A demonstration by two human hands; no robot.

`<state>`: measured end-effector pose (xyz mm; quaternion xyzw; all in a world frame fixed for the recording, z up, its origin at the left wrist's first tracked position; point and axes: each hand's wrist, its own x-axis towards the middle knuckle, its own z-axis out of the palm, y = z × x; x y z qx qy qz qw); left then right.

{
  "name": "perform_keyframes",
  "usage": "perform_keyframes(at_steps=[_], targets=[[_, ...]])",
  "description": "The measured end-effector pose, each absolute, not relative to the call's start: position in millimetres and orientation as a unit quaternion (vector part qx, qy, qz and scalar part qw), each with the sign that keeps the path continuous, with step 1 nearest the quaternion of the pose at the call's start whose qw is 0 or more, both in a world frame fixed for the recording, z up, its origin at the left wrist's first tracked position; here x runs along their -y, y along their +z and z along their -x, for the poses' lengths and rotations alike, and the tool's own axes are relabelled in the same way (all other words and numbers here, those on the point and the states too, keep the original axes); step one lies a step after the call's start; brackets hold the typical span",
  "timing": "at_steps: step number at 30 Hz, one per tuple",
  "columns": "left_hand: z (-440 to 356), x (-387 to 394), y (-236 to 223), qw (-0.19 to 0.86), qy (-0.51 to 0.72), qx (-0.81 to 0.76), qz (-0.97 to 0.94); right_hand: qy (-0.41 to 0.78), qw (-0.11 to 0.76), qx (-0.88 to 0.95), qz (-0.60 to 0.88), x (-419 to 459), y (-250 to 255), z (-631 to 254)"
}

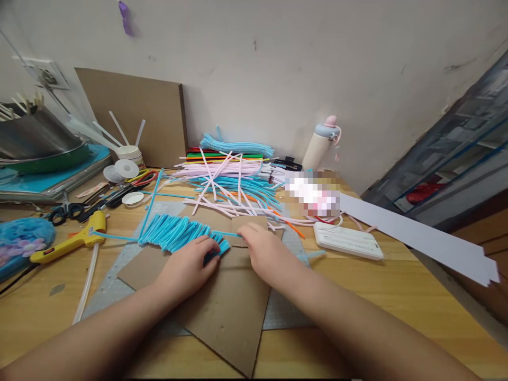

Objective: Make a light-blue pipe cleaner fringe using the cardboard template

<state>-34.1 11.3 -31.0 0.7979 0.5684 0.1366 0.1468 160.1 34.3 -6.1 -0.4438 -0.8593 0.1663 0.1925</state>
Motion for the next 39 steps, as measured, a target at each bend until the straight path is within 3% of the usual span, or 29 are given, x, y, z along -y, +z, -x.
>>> perform_keyframes(at_steps=[2, 9, 17, 22, 31, 39], targets=[[33.7, -11.5, -31.1, 0.148, 0.154, -0.574, -0.790, 0.175, 0.226, 0.854, 0.434, -27.5, -2.2, -162.9], [30.8, -7.4, -28.6, 0.138, 0.120, -0.570, -0.801, 0.178, 0.198, 0.836, 0.480, -6.2, -20.4, -160.4], [33.6, -13.8, -31.4, 0.196, 0.229, -0.585, -0.753, 0.235, 0.231, 0.779, 0.534, -0.5, -26.9, -153.7], [30.8, -11.1, -30.7, 0.245, 0.261, -0.572, -0.738, 0.247, 0.209, 0.784, 0.530, -4.6, -31.8, -149.5], [24.4, -9.8, -34.6, 0.119, 0.169, -0.508, -0.836, 0.216, 0.115, 0.803, 0.543, -8.7, -29.3, -162.9], [23.9, -10.1, -38.6, 0.156, 0.198, -0.541, -0.802, 0.372, 0.144, 0.744, 0.536, -14.1, -35.8, -153.0]])
